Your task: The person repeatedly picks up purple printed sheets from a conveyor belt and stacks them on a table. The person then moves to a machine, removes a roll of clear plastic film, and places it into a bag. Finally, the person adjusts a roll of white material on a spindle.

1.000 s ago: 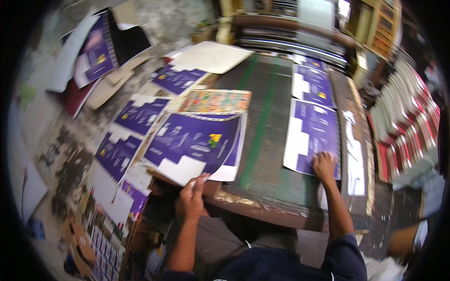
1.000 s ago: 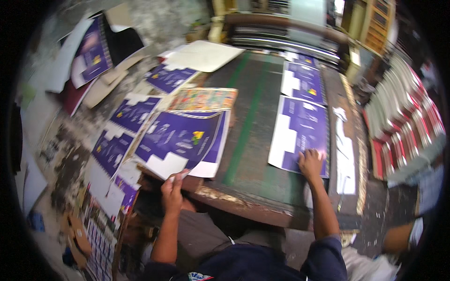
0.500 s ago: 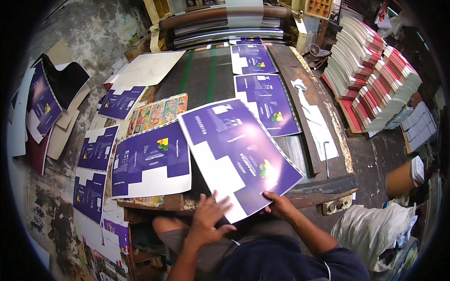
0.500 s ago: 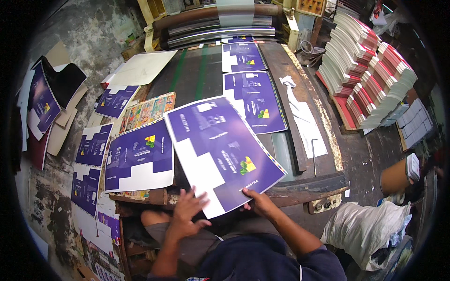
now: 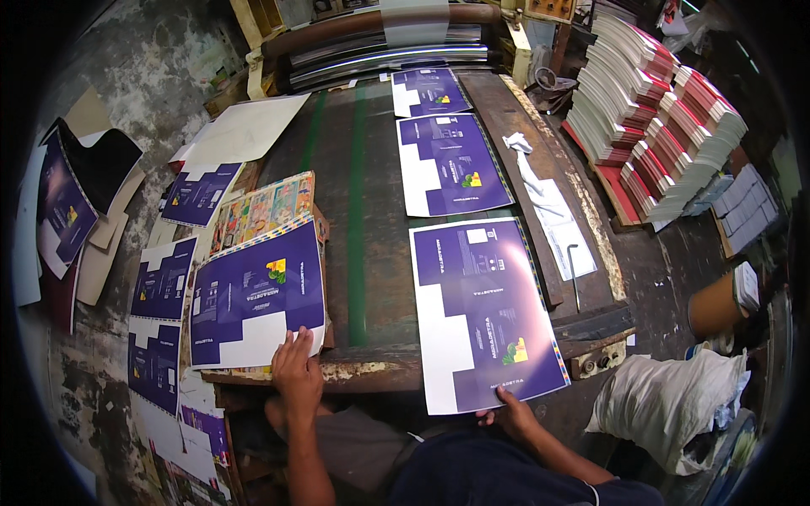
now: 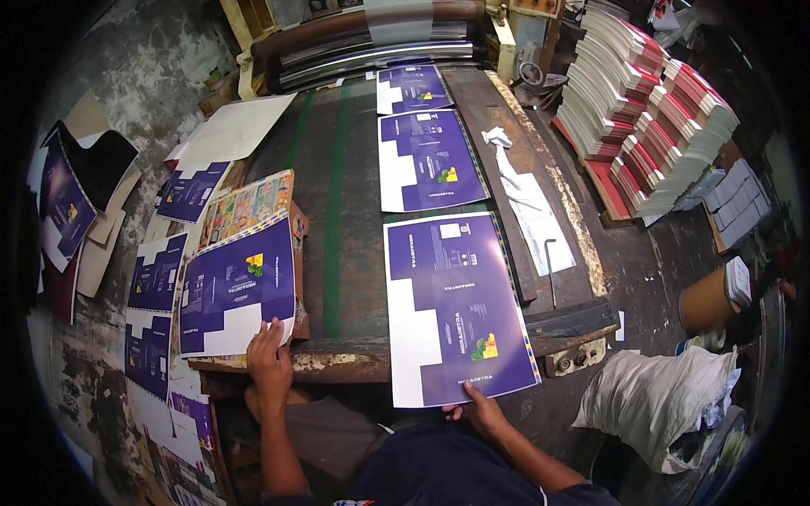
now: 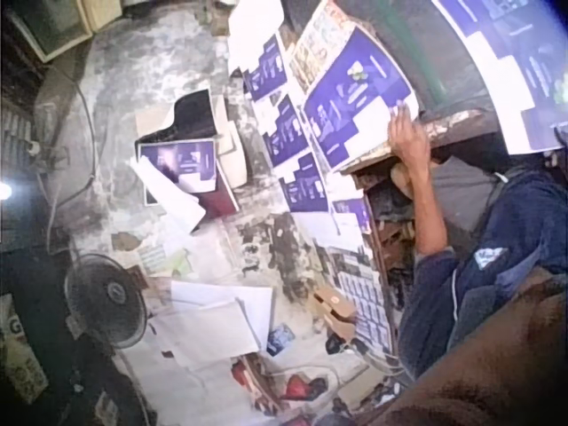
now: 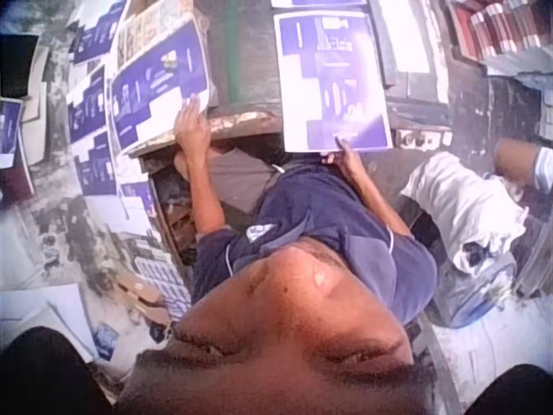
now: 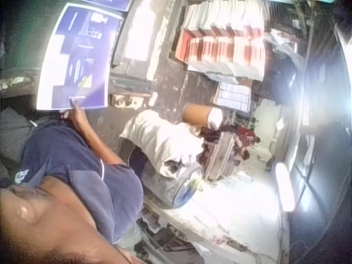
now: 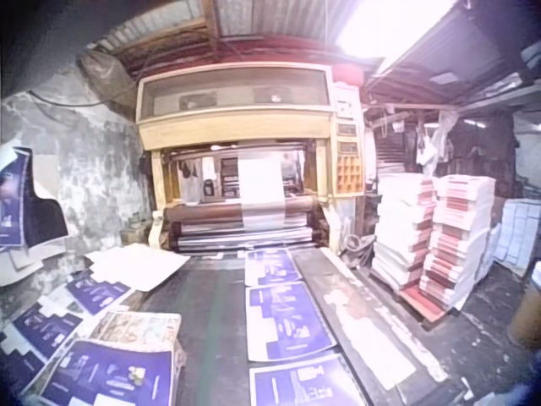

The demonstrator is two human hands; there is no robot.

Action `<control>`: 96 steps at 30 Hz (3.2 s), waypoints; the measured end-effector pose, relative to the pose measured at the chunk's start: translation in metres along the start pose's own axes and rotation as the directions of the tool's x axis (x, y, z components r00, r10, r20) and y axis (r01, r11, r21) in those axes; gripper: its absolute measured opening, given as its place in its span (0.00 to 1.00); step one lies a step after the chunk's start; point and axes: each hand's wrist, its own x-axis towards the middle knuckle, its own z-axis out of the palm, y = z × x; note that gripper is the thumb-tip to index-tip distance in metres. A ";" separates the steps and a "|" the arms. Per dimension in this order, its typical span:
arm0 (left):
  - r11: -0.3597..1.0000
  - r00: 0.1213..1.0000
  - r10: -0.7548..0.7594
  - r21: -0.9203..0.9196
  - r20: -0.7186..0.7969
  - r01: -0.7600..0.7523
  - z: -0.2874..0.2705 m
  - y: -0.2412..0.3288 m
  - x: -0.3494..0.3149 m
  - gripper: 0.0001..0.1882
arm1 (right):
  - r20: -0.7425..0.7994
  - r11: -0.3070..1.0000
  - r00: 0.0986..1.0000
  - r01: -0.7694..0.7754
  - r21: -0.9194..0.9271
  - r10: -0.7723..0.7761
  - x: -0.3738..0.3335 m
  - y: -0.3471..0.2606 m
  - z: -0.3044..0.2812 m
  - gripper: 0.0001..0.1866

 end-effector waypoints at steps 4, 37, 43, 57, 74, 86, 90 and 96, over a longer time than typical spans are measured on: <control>0.996 0.999 -0.035 -0.086 -0.026 0.032 -0.004 0.004 0.003 0.19 | -0.023 0.996 1.000 -0.009 0.086 0.011 0.012 -0.018 0.007 0.26; 0.802 0.990 -0.136 -0.582 0.041 0.134 -0.024 0.061 0.006 0.16 | 0.018 0.947 0.950 0.308 0.093 -0.311 0.076 -0.086 0.075 0.36; 0.743 0.893 0.325 -0.668 0.312 -0.037 -0.022 0.094 -0.006 0.15 | 0.362 0.986 0.922 0.163 -0.038 -0.138 0.053 -0.086 0.076 0.19; 0.999 0.995 0.039 0.023 0.087 -0.041 -0.011 0.031 0.020 0.24 | -0.041 0.989 0.997 0.056 -0.134 -0.061 -0.004 -0.030 -0.001 0.15; 0.994 1.000 0.012 -0.107 0.018 -0.010 0.001 0.026 0.028 0.18 | -0.018 0.985 0.996 0.079 -0.151 -0.082 -0.033 0.010 -0.015 0.20; 0.981 0.999 -0.044 -0.187 0.002 0.043 0.003 0.028 0.029 0.16 | -0.053 0.996 0.995 0.083 0.035 -0.081 -0.009 -0.020 0.003 0.21; 0.981 0.999 -0.055 -0.187 0.000 0.054 0.006 0.026 0.027 0.15 | -0.024 0.991 0.996 0.092 0.099 -0.090 0.004 -0.029 0.003 0.22; 0.978 0.998 -0.057 -0.203 0.000 0.056 0.005 0.028 0.027 0.15 | -0.024 0.973 0.982 0.187 0.137 -0.185 0.023 -0.051 0.019 0.22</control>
